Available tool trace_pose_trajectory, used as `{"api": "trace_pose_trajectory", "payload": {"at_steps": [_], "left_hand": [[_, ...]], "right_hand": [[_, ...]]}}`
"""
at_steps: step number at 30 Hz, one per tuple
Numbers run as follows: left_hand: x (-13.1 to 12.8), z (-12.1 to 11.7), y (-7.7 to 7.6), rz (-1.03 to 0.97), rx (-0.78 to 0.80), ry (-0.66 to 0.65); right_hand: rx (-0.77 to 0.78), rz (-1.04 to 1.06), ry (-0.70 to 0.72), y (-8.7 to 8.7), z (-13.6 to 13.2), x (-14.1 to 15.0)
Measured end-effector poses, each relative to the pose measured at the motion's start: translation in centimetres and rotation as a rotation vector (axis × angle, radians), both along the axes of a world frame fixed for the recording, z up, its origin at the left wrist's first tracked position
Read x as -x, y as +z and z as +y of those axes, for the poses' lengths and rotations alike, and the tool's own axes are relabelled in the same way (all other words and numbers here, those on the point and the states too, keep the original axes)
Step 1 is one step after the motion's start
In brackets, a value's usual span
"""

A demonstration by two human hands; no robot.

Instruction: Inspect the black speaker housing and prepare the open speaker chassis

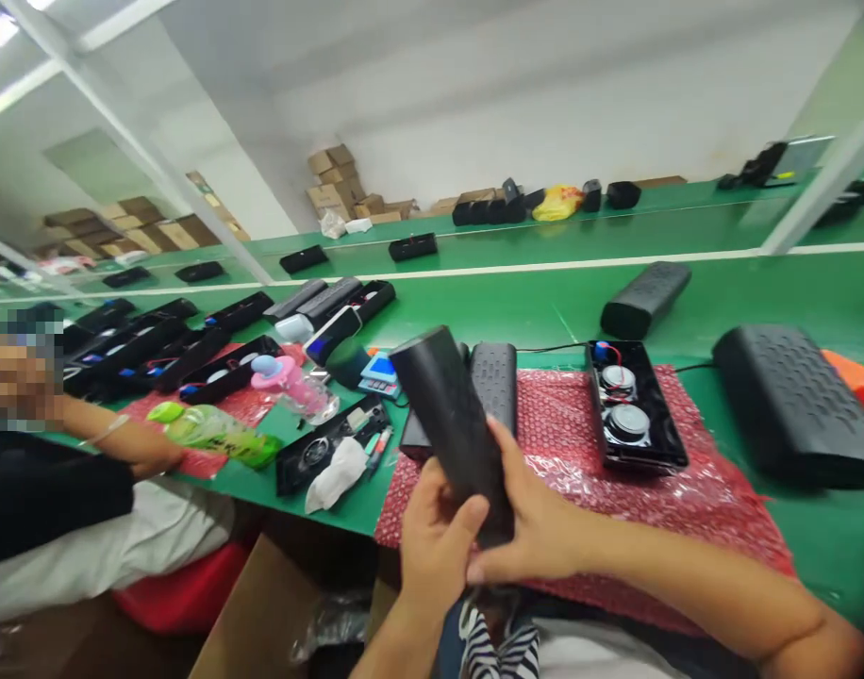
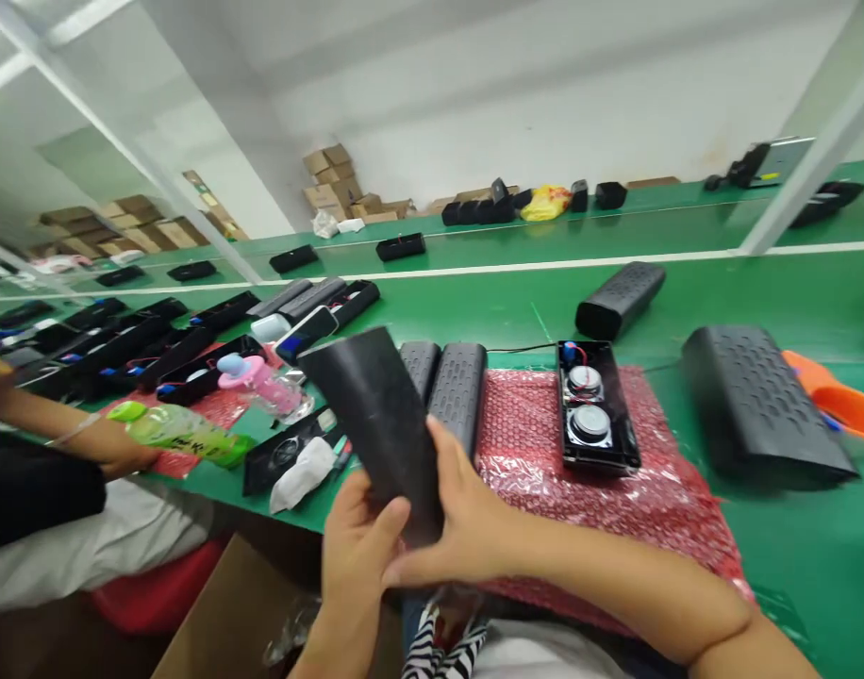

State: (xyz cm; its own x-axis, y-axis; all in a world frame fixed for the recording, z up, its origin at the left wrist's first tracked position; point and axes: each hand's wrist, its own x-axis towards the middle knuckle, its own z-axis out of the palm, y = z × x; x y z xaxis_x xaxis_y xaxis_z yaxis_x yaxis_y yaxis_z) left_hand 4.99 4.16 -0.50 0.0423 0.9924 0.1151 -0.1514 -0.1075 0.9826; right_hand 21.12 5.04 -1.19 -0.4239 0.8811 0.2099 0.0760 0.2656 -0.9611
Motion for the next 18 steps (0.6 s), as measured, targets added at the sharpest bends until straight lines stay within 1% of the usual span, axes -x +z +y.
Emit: {"api": "trace_pose_trajectory", "payload": {"at_steps": [1, 2, 3, 4, 5, 6, 8, 9, 11, 13, 14, 16, 18], "left_hand": [[-1.5, 1.1, 0.3, 0.009, -0.038, -0.156], [-2.7, 2.1, 0.6, 0.022, -0.07, -0.292], [-3.5, 3.0, 1.1, 0.025, -0.089, -0.411], [-3.8, 4.0, 1.5, 0.047, -0.114, -0.484], [-3.6, 5.1, 1.8, 0.098, -0.143, -0.498], [-3.2, 6.4, 2.0, 0.175, -0.178, -0.447], [-1.6, 9.7, 1.8, 0.489, -0.229, -0.218], [-0.7, 11.6, 1.4, 0.652, -0.204, -0.125], [0.9, 15.4, 0.6, 0.926, -0.061, -0.04], [2.0, 18.4, -0.3, 0.969, 0.034, -0.021], [2.5, 19.5, -0.6, 0.967, 0.076, -0.018], [3.4, 20.8, -1.1, 0.923, 0.154, -0.043], [4.0, 21.3, -1.3, 0.845, 0.22, -0.114]], "right_hand": [[0.085, 0.106, -0.065, -0.3, 0.1, -0.9], [0.184, 0.233, -0.089, -0.6, 0.2, -2.1], [0.291, 0.365, -0.071, -0.8, 0.2, -3.4], [0.389, 0.489, -0.033, -1.0, 0.2, -4.9], [0.461, 0.592, 0.002, -1.0, 0.0, -6.4], [0.5, 0.664, 0.015, -0.9, -0.1, -8.0], [0.48, 0.703, -0.047, -0.3, -0.7, -11.0], [0.445, 0.684, -0.107, 0.0, -1.0, -12.2], [0.408, 0.604, -0.205, 0.6, -1.6, -14.4], [0.408, 0.519, -0.259, 1.1, -2.2, -16.1], [0.408, 0.482, -0.274, 1.4, -2.4, -16.8], [0.395, 0.404, -0.306, 1.9, -2.8, -18.1], [0.38, 0.286, -0.359, 2.8, -3.0, -19.3]]}}
